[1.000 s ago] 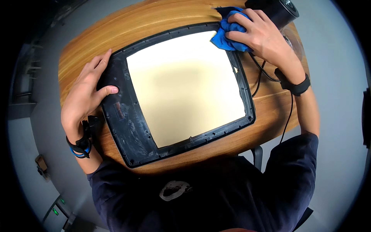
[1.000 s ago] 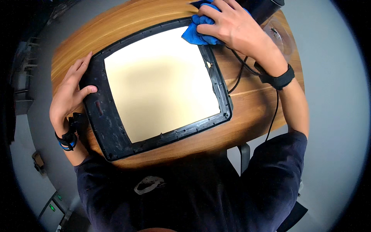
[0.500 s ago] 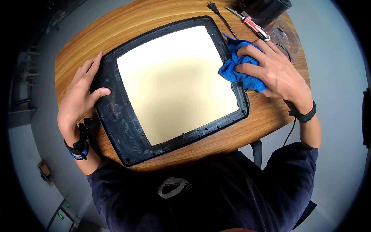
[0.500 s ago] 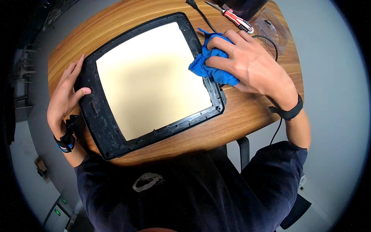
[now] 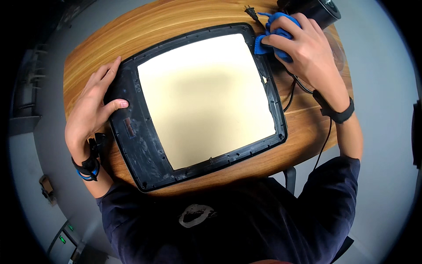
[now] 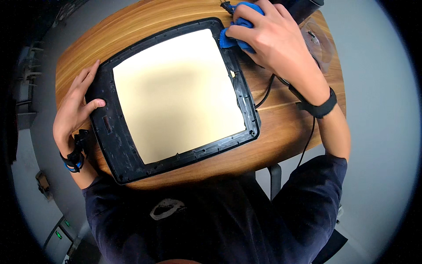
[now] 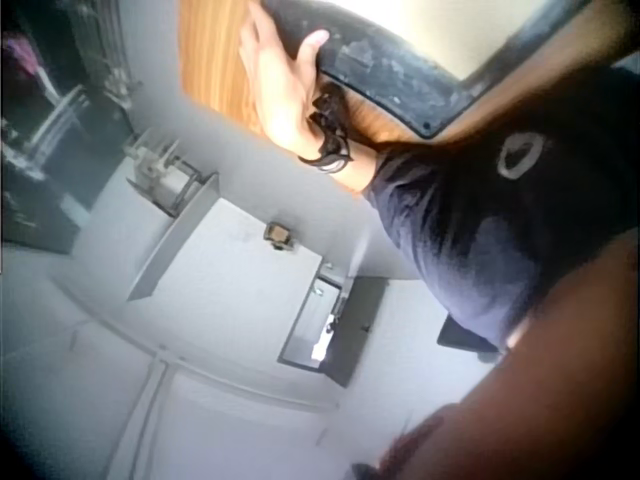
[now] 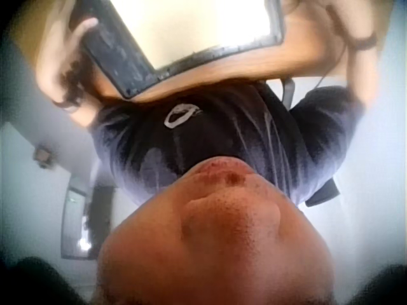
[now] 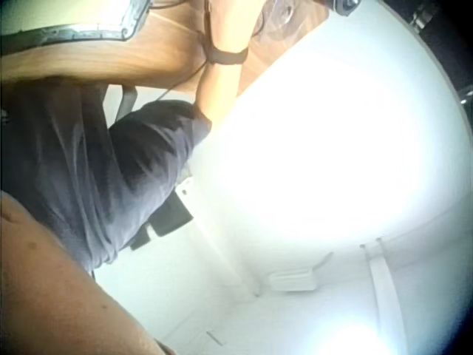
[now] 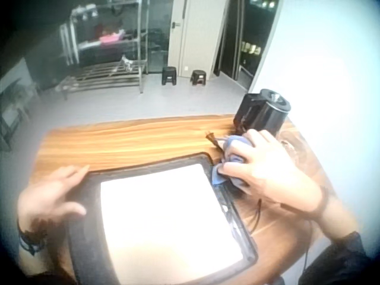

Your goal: The person disassembles an induction cooktop, removes the copper coil and fan, cleans the underside of the glass top with a blue cloth, and reassembles the unit by reinstalling the coil, fan, and glass top.

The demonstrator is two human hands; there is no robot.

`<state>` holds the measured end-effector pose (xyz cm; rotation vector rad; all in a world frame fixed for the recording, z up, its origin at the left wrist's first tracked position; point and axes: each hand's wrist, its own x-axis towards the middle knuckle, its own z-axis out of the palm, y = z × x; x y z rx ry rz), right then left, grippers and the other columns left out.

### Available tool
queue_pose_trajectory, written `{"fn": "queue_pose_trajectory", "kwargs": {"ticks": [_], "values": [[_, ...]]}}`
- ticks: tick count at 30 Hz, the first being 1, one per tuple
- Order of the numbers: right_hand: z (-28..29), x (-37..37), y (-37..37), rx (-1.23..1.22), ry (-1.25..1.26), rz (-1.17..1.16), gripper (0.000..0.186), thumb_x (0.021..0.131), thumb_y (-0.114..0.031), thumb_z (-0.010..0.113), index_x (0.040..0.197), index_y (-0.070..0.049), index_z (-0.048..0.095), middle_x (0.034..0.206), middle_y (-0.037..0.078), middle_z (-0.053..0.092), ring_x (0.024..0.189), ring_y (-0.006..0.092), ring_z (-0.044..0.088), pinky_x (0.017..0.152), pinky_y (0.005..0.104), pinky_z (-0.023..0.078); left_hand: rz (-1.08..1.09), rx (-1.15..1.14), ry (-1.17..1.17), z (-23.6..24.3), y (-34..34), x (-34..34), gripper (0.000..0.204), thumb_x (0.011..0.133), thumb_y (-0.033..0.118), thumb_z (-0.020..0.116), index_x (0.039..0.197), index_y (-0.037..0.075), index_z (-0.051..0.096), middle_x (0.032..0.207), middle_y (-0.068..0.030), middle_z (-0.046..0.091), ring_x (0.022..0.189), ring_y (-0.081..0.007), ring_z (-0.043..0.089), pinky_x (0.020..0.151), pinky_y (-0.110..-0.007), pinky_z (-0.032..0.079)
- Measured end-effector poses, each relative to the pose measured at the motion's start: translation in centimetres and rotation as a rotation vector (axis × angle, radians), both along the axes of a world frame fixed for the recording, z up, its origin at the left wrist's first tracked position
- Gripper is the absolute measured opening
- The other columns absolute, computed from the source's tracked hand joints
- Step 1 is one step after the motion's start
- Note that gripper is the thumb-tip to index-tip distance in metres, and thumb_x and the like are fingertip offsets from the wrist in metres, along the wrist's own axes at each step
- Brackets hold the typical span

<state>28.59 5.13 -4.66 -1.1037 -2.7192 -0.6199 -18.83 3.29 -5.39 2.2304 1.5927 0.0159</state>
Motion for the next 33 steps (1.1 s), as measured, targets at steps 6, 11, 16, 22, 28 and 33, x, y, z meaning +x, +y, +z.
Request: {"fn": "queue_pose_trajectory", "kwargs": {"ticks": [6,11,16,22,28,33], "values": [[-1.5,-1.1,1.9,-0.016,-0.039,0.039,0.037,0.073,-0.003,0.094,0.106,-0.019,0.085,0.127,0.001,0.069,0.124,0.0290,0.065,0.105,0.0436,0.053,-0.012,0.006,-0.031,-0.1,0.2,0.5,0.106,0.083,0.032,0.088,0.177,0.016,0.042,0.166,-0.0190,0.058,0.144,-0.0403,0.060,0.116,-0.049,0.056],[1.7,-0.9,0.2,-0.203,-0.122,0.050,0.034,0.077,-0.008,0.094,0.107,-0.018,0.083,0.128,0.002,0.068,0.122,0.0299,0.065,0.102,0.0442,0.055,-0.017,0.025,-0.003,-0.3,-0.2,-0.2,0.105,0.084,0.028,0.087,0.178,0.019,0.042,0.169,-0.0202,0.056,0.150,-0.0415,0.058,0.125,-0.050,0.049],[0.7,0.7,-2.0,-0.220,-0.079,0.078,0.028,0.087,-0.022,0.092,0.110,-0.016,0.077,0.126,0.004,0.070,0.116,0.0309,0.067,0.098,0.0439,0.058,-0.018,0.062,-0.018,0.1,-0.4,0.7,0.103,0.083,0.021,0.089,0.175,0.012,0.044,0.162,-0.0171,0.059,0.146,-0.0394,0.058,0.124,-0.049,0.050],[0.5,0.7,-2.7,-0.290,-0.093,-0.047,0.023,0.090,-0.021,0.090,0.108,-0.015,0.076,0.122,0.002,0.073,0.113,0.0312,0.070,0.102,0.0424,0.057,-0.014,0.072,-0.039,0.0,-0.6,0.5,0.101,0.083,0.021,0.088,0.174,0.011,0.045,0.164,-0.0176,0.058,0.149,-0.0402,0.057,0.127,-0.048,0.049],[0.0,-0.3,-2.1,-0.087,-0.092,0.064,0.022,0.085,-0.011,0.088,0.106,-0.015,0.083,0.122,0.002,0.072,0.118,0.0320,0.070,0.106,0.0456,0.057,-0.045,0.114,-0.035,-0.9,-0.3,0.0,0.101,0.084,0.022,0.088,0.175,0.016,0.046,0.166,-0.0171,0.058,0.149,-0.0400,0.059,0.123,-0.047,0.051],[0.3,-0.4,-2.3,-0.042,-0.220,0.130,0.024,0.081,-0.009,0.085,0.104,-0.014,0.084,0.128,0.003,0.071,0.126,0.0314,0.068,0.111,0.0495,0.056,-0.057,0.165,-0.006,-1.0,-0.5,-0.2,0.098,0.085,0.022,0.088,0.174,0.014,0.048,0.164,-0.0144,0.060,0.149,-0.0387,0.059,0.127,-0.047,0.049]]}}
